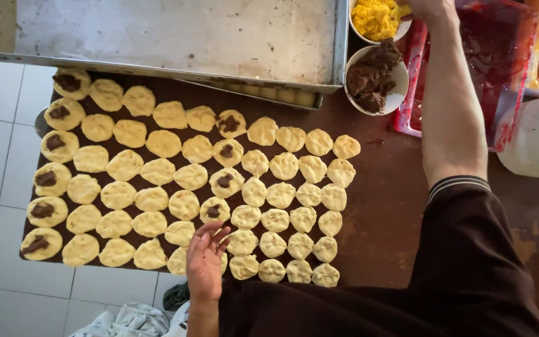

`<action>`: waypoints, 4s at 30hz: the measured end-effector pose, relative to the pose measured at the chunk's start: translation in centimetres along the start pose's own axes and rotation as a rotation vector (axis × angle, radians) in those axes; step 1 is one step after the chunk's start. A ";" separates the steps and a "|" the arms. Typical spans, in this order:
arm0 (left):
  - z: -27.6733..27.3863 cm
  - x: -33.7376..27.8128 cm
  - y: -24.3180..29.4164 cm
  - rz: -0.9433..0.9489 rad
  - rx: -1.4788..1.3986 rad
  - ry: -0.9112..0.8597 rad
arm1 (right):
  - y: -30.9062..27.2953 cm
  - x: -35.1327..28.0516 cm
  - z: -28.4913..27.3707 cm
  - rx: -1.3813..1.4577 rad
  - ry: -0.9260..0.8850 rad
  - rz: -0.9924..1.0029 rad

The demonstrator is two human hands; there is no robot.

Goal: Preparing pastries by placing fillings and spreading jam toppings onto dough circles on a large tray.

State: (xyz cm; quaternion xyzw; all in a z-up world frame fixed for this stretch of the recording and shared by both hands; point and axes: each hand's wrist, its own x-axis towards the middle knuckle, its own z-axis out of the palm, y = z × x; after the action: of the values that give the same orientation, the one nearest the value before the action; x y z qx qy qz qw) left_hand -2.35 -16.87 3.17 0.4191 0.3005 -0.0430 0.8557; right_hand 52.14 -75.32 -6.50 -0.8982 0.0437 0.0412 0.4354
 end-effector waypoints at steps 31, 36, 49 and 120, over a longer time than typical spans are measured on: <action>-2.6 -2.6 -0.3 0.021 -0.080 0.001 | -4.8 -4.8 4.3 -0.227 0.010 0.006; -3.4 -2.2 -0.1 0.024 -0.067 -0.047 | -9.5 -11.5 2.0 0.204 0.037 -0.002; -0.2 4.3 3.0 -0.029 -0.138 -0.371 | -31.6 -37.6 17.2 0.380 -0.269 -0.302; -12.3 10.4 9.6 -0.189 -0.089 -0.458 | -43.0 -52.1 37.4 -0.042 -0.282 -0.368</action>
State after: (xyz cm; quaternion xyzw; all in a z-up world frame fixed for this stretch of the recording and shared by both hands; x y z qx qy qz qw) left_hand 3.35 0.32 -1.67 0.3303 0.1382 -0.2035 0.9112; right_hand 4.02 -17.18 9.70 -0.8853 -0.1828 0.0873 0.4186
